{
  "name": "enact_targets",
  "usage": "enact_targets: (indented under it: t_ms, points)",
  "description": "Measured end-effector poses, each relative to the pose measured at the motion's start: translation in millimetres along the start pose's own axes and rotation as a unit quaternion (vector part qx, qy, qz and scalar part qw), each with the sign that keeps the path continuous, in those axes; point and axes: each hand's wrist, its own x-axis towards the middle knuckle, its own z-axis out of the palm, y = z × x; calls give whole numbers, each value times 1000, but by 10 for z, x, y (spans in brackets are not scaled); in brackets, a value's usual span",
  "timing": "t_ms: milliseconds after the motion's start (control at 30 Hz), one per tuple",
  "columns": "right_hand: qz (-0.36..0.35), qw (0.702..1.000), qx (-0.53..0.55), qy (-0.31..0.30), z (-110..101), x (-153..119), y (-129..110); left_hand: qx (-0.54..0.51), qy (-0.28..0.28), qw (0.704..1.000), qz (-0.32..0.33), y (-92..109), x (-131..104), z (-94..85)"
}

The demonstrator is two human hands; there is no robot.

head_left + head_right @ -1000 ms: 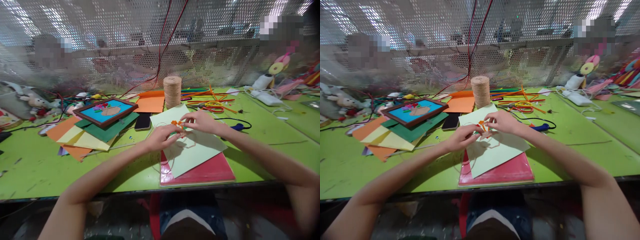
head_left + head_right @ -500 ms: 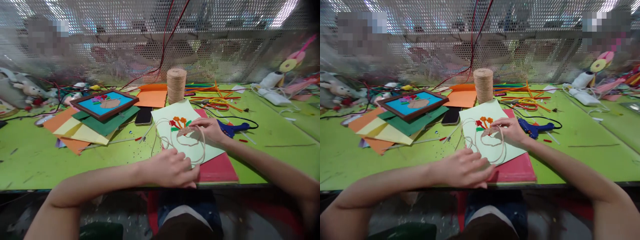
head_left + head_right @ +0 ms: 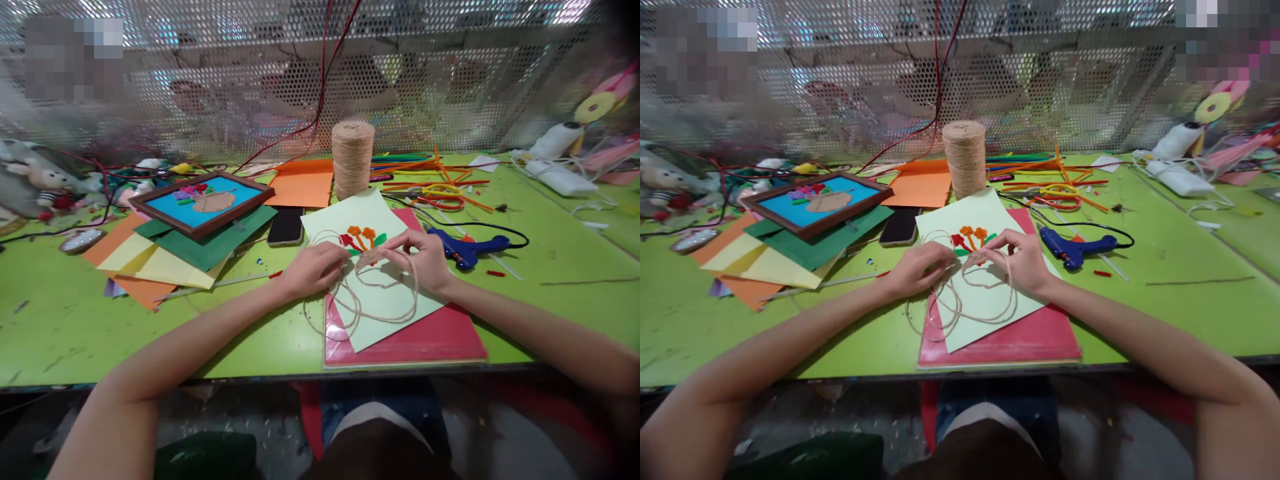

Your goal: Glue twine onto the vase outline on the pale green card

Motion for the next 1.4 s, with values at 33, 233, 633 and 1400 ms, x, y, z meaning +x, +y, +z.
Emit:
enact_targets:
  t_ms: [33,233,633,1400]
  points:
    - [-6,1000,-12,3,2,-6,-3,11,-13,1000,11,10,-6,-3]
    - [-11,999,-47,12,2,-14,-8,64,-17,996,64,26,10,-8]
    - [23,996,-82,-16,3,-5,-27,77,21,989,122,63,27,-38]
    - [45,987,-103,-116,-135,73,217,32,-88,993,67,82,150,32]
